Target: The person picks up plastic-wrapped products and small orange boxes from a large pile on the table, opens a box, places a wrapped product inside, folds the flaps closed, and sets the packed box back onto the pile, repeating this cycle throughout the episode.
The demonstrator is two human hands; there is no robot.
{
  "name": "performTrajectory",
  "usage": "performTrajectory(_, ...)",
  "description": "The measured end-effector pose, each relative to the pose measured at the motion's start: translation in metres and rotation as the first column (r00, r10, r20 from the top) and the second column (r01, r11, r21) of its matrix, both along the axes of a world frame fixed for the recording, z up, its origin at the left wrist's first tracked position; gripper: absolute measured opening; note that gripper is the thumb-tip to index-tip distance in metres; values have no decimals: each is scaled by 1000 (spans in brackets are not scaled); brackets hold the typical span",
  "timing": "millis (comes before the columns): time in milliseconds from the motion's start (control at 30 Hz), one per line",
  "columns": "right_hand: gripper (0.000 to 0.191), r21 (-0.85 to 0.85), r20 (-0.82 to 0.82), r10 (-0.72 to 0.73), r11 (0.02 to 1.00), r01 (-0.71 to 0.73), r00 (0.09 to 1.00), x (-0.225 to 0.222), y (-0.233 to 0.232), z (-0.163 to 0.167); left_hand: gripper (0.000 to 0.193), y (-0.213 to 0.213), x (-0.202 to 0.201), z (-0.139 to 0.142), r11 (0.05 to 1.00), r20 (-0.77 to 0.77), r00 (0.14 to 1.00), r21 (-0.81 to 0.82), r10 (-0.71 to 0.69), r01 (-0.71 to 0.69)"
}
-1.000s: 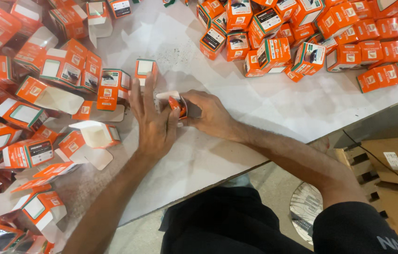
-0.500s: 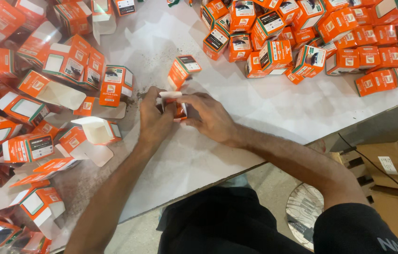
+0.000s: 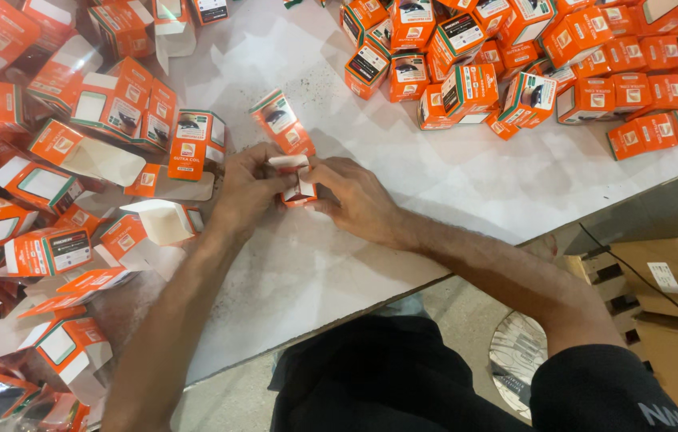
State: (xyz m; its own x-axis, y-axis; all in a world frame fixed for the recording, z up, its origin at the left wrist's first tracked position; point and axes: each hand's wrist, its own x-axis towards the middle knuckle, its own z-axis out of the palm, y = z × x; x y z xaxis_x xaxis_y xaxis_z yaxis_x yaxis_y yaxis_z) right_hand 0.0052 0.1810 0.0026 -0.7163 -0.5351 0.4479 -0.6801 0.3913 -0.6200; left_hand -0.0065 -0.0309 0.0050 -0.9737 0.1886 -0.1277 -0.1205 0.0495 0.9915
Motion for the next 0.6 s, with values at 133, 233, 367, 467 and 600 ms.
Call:
performTrajectory(133, 44, -5, 109, -23, 1000, 23, 994, 2, 1, -2, 25, 5, 14, -3, 945, -610, 791, -283, -48, -162)
performTrajectory(233, 51, -33, 180, -33, 999, 40, 983, 0, 2, -9, 36, -1, 28, -3, 919, -750, 632, -364, -194, -149)
performTrajectory(367, 61, -75, 188, -28, 996, 43, 982, -2, 2, -18, 42, -7, 36, 0, 893, -744, 597, -439, -299, -100)
performTrajectory(467, 59, -43, 220, -58, 997, 69, 974, -2, 1, -18, 34, -5, 35, 1, 914, -694, 687, -391, -217, -107)
performTrajectory(600, 57, -44, 193, -34, 998, 43, 981, 0, 2, -11, 22, -3, 34, -2, 937, -693, 690, -343, -208, -62)
